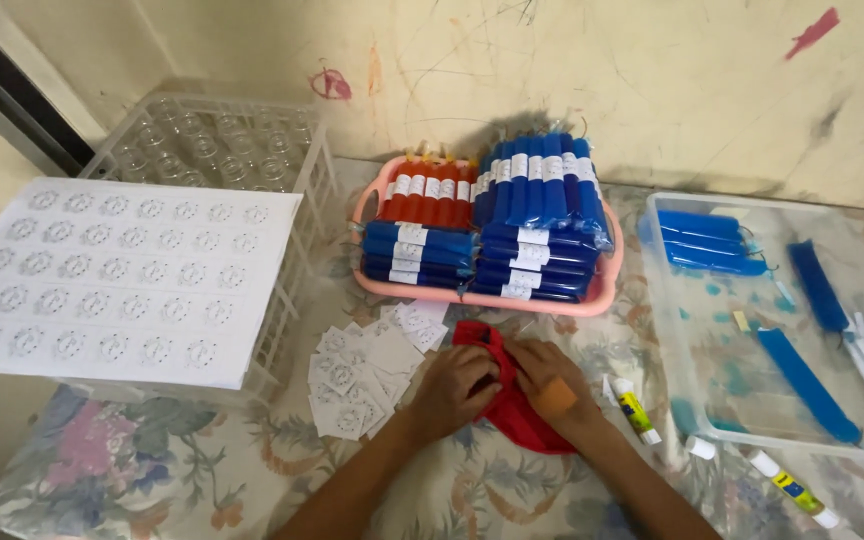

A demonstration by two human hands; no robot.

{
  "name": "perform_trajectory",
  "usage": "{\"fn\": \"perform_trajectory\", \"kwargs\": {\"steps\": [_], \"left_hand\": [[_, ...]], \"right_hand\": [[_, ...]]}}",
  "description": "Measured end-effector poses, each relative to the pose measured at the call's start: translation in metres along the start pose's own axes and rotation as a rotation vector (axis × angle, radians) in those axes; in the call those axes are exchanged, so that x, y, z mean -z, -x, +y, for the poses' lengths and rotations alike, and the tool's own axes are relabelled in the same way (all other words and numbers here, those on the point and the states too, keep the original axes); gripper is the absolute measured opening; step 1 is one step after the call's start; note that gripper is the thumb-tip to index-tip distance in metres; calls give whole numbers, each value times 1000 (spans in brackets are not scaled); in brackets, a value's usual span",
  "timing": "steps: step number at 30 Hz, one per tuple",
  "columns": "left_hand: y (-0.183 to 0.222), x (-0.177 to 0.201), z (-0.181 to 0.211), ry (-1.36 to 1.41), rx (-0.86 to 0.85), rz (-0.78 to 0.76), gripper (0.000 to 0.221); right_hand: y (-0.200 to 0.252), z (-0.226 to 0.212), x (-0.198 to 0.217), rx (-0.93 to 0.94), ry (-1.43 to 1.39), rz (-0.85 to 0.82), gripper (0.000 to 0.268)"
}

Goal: The person applies glue to small white labels and attaches them to individual blue liquid pouches.

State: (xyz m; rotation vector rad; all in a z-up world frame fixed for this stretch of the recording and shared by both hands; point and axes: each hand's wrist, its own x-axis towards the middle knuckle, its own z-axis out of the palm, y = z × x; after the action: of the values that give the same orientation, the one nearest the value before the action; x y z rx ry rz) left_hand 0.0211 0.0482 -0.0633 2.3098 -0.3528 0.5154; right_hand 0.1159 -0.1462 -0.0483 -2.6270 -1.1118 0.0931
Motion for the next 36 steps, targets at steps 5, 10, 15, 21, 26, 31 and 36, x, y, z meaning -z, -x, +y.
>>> {"fn": "perform_trajectory", "kwargs": {"steps": [5,10,15,21,26,31,36], "left_hand": [[-5,17,11,24,-52,94,12],[-7,4,11,1,-18,69,35],[-2,-22,-24,-115,-20,-14,39],[2,-18,-25,-260,11,-5,33],[5,-32,-37,-370,47,38,37],[3,-52,-42,-226,-24,116,27],[10,-54,-56,-364,17,64,26]], "right_hand": [[49,20,14,92,-133,161,42],[48,21,12,57,-100,154,46],[11,1,2,-175,115,-13,39],[18,15,-16,-30,217,163,27],[39,64,-34,-146,88,217,28],[20,32,-19,-85,-16,235,23],[-1,4,-13,-119,21,166,23]]}}
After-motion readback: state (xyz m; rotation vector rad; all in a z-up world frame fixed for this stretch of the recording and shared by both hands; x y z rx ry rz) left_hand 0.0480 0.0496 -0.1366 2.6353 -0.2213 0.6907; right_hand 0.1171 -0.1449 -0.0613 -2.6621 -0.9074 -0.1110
